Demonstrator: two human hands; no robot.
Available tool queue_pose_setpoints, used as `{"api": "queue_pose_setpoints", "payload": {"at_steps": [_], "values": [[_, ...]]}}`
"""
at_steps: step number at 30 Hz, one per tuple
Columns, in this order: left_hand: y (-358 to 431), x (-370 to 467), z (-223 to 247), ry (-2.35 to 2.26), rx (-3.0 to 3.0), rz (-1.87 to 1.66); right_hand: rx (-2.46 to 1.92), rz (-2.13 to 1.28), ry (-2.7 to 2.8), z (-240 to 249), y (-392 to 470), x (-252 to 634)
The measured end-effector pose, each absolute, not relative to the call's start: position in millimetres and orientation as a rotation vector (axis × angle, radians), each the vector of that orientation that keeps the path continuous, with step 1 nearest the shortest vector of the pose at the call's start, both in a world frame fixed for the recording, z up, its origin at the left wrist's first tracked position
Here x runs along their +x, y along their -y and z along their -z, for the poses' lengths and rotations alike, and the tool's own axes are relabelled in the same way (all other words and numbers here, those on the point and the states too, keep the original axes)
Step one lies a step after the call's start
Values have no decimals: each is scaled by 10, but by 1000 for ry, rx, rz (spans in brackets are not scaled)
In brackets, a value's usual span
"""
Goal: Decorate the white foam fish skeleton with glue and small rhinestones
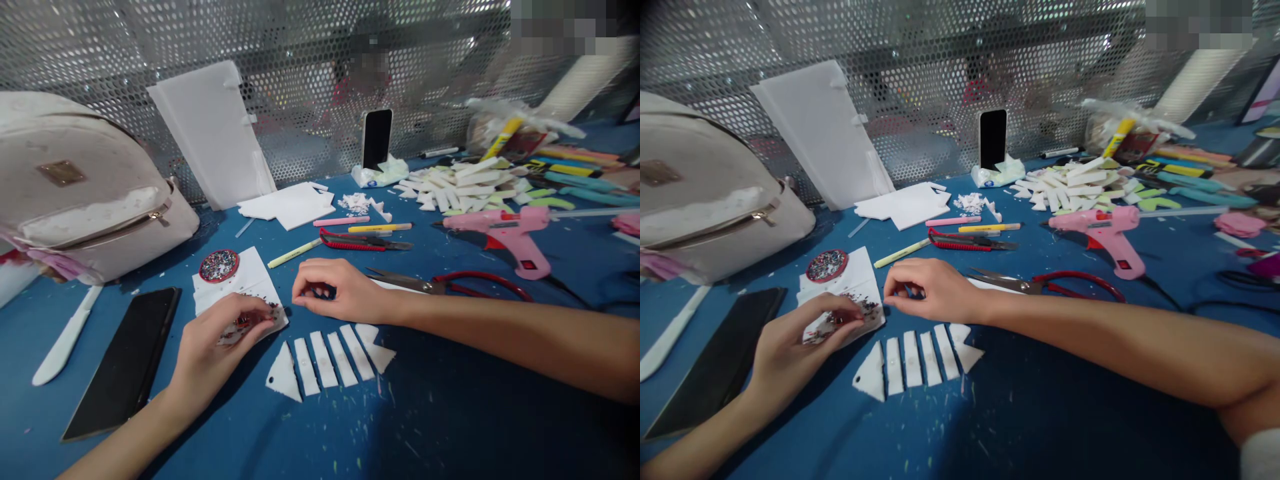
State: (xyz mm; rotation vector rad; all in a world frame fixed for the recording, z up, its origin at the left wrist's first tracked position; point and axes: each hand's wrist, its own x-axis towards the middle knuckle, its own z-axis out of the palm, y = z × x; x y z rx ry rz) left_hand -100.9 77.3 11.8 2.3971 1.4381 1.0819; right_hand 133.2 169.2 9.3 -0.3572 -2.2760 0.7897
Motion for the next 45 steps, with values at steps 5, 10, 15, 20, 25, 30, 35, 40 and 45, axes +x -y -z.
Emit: {"api": "queue_pose_setpoints", "payload": {"at_steps": [5, 10, 15, 20, 25, 30, 35, 40, 45], "values": [[-782, -998, -129, -1427, 2403, -1083, -356, -795, 2274, -93, -1696, 1333], [-787, -984, -157, -1421, 2412, -1100, -353, -810, 2259, -93, -1693, 1330], [-775, -993, -150, -1424, 2402, -1089, -360, -792, 2287, -74, -1698, 1330], [-784, -1000, -143, -1378, 2396, -1086, -345, -748, 2332, -72, -1699, 1330], [-813, -961, -157, -1314, 2387, -1086, -329, -734, 2374, -71, -1699, 1331], [-817, -857, -184, -1320, 2349, -1133, -313, -725, 2376, -76, -1704, 1330], [-790, -731, -194, -1417, 2194, -1159, -283, -733, 2377, -61, -1716, 1332], [-779, -653, -169, -1486, 2066, -1176, -242, -699, 2402, -51, -1722, 1345], [-785, -655, -133, -1532, 1976, -1164, -217, -754, 2375, -58, -1724, 1351]]}}
